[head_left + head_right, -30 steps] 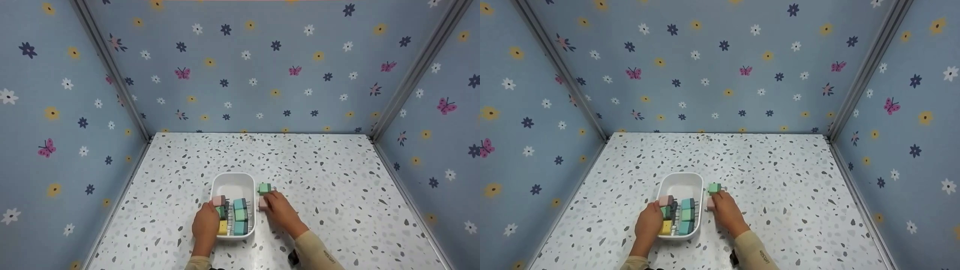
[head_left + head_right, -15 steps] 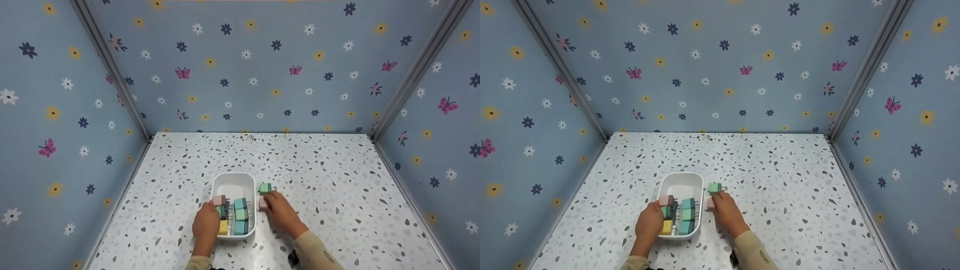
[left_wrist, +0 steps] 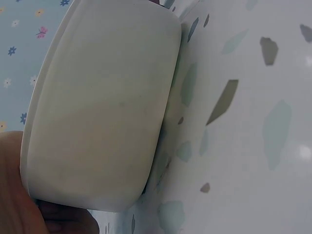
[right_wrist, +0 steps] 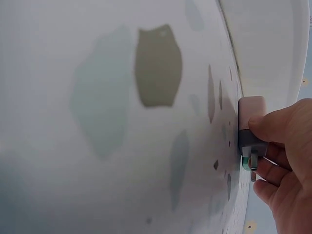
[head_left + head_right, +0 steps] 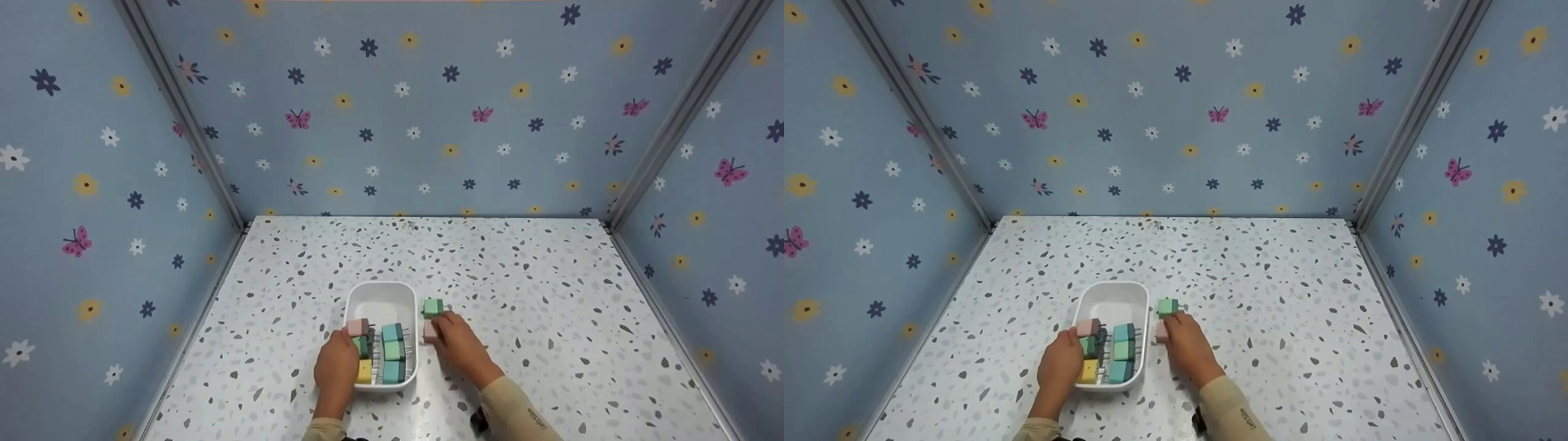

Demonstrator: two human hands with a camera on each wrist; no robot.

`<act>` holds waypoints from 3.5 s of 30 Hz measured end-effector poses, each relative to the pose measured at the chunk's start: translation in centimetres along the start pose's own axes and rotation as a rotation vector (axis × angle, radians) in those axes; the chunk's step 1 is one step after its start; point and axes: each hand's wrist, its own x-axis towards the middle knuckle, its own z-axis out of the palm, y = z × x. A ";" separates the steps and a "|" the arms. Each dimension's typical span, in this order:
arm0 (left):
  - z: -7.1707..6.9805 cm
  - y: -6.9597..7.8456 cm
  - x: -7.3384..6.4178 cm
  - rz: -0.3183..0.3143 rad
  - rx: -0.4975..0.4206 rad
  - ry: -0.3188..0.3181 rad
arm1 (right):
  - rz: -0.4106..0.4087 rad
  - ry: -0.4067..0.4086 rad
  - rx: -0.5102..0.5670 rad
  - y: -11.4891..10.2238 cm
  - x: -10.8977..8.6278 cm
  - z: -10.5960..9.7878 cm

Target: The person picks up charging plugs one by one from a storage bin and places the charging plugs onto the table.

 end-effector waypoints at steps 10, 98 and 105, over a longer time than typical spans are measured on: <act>-0.1 0.1 -0.1 -0.006 0.005 -0.017 | 0.041 -0.021 0.004 -0.1 0.0 -0.1; 0.0 -0.2 0.1 0.007 0.004 0.002 | -0.339 -0.117 -0.244 -8.6 0.9 0.3; -0.2 0.0 0.1 0.006 -0.006 -0.004 | -0.351 -0.155 -0.267 -8.9 1.6 0.1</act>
